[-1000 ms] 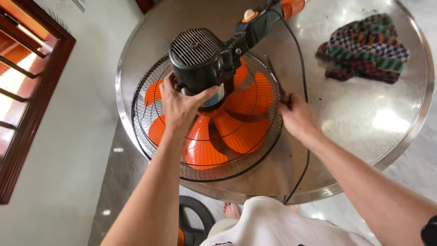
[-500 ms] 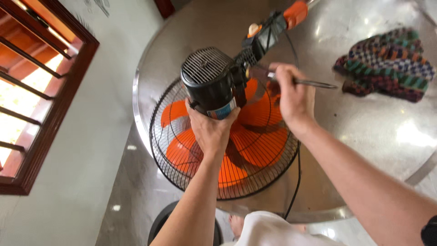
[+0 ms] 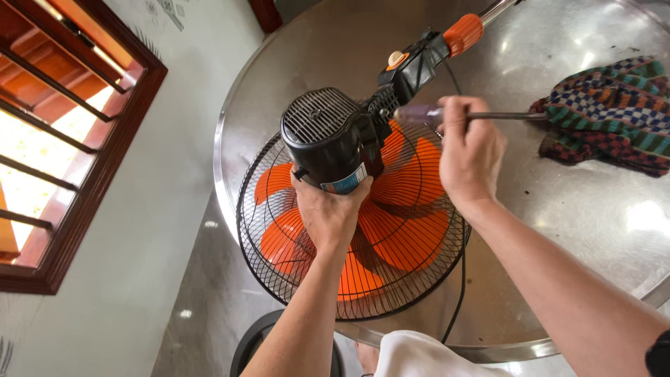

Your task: The person repairs a standing fan by first moving it onto a metal table. They then use a screwdriver to loosen and remove screws from the fan's motor housing and neck joint. The person manipulates the fan head and internal components to adjust the mechanism.

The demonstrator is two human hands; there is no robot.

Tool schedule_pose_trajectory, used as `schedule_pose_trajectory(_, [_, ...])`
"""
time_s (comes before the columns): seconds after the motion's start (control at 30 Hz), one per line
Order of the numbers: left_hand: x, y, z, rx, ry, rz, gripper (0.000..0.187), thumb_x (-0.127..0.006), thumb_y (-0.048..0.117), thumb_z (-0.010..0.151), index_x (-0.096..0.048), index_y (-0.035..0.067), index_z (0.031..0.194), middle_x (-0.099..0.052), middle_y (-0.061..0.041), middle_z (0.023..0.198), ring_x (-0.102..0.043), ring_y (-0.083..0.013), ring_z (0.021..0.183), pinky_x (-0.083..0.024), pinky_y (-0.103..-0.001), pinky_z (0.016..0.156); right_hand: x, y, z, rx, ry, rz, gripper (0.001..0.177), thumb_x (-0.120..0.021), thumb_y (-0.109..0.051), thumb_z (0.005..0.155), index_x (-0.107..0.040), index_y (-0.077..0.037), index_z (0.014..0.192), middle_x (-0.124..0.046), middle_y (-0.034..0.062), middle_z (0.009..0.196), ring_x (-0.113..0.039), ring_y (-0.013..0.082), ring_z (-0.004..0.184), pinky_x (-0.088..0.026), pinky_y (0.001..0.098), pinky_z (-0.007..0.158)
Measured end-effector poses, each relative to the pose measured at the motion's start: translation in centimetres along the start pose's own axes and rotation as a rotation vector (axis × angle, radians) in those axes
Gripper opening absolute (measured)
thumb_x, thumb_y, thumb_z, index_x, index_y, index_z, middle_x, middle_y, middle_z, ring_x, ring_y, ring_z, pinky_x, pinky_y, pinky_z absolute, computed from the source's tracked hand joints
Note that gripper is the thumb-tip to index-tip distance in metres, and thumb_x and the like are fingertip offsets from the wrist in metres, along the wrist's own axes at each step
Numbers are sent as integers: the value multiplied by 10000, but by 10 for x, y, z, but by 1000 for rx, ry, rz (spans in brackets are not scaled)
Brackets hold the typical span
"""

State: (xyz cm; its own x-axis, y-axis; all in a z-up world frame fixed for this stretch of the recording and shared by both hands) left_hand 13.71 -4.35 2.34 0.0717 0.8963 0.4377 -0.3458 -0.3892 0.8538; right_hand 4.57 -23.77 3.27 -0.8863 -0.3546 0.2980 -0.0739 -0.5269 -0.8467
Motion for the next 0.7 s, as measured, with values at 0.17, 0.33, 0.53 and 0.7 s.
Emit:
schedule_pose_trajectory(0.17, [-2,-3,0,3,-9,-14,1036,-918,369,627,-337,20,1410,-572,-172,1256,-601,-331,1179,-510,-460,1011,-1,-4,-2,251,-44,35,402,-423,-380,1195,-649,-49,1167,-710,0,869,-704,60,735,-561,242,625])
schedule_pose_trajectory(0.33, [-4,-8,0,-65,15,-20,1031,-920,371,632,-346,19,1412,-579,-175,1270,-602,-336,1185,-509,-461,1035,11,-14,8,108,90,203,381,-417,-380,1166,-618,-56,1166,-652,7,808,-635,90,631,-524,241,492])
schedule_pose_trajectory(0.53, [-2,-10,5,-35,11,-11,954,-929,386,632,-410,50,1358,-618,-160,1265,-622,-340,1188,-511,-478,1052,-17,-5,5,304,33,-1,401,-411,-375,1187,-647,-56,1133,-670,22,832,-641,94,657,-498,233,527])
schedule_pose_trajectory(0.7, [-6,-14,1,-6,9,66,1088,-928,414,607,-315,42,1425,-554,-197,1249,-564,-383,1179,-483,-518,1002,-15,17,4,250,131,97,420,-399,-420,1203,-641,-76,1212,-675,-2,826,-631,75,656,-496,214,537])
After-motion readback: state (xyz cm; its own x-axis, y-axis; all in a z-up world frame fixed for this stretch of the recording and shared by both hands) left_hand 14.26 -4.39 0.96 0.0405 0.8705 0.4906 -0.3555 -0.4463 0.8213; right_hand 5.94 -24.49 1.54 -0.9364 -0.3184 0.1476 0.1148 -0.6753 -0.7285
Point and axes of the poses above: each hand's wrist, its own z-axis towards the middle knuckle, its own x-axis out of the back of the hand, y = z × x, the point moved 2 cm from there along z, towards the middle knuckle
